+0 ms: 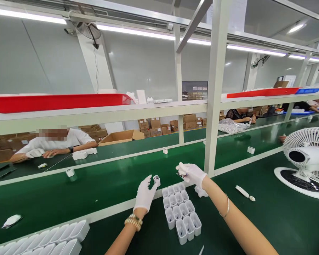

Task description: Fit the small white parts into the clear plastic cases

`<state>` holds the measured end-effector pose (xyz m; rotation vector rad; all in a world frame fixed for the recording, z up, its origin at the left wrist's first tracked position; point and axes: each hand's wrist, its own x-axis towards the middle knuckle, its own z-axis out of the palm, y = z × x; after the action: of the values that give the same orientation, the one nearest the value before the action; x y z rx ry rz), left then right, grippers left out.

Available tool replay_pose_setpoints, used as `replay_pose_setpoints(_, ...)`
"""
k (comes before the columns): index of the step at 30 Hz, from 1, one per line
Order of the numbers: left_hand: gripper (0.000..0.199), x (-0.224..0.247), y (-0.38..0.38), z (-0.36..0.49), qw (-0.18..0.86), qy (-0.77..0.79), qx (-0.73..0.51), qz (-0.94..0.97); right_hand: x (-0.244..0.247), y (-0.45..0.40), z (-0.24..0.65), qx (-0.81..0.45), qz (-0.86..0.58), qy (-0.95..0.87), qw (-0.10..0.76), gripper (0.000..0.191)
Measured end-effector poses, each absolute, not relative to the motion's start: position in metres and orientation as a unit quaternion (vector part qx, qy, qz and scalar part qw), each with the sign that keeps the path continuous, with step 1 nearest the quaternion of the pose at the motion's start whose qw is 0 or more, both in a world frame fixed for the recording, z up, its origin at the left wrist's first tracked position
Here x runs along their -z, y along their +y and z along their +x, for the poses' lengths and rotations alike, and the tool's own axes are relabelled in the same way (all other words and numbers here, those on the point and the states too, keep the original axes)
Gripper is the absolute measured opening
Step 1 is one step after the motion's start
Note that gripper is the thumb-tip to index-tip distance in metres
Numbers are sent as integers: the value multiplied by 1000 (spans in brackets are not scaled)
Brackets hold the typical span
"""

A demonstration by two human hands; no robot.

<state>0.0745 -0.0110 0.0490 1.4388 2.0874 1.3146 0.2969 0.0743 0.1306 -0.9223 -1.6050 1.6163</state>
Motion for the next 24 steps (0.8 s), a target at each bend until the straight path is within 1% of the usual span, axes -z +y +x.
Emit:
replay_pose_setpoints(4,28,-41,-72,96,186,674,-394,597,-127,76,295,-618,-361,-615,332,42)
replay_pose_setpoints(7,35,-42,-103,110,200,668,-311,645,-126,72,291,-613,-371,-621,317,29)
replay_pose_setpoints(11,43,-48,-108,116,201,689,-246,651,-126,72,290,-574,-401,-650,295,18)
replay_pose_setpoints(14,40,-49,-106,118,201,691,-228,655,-122,76,290,-507,-426,-693,286,17)
replay_pose_setpoints(19,19,-45,-109,125,207,685,-241,656,-109,80,283,-367,-457,-777,230,22)
replay_pose_setpoints(22,19,-40,-114,124,213,681,-253,653,-106,77,281,-280,-450,-827,184,30)
replay_pose_setpoints(24,20,-34,-120,120,227,680,-265,645,-108,73,282,-228,-434,-858,153,31)
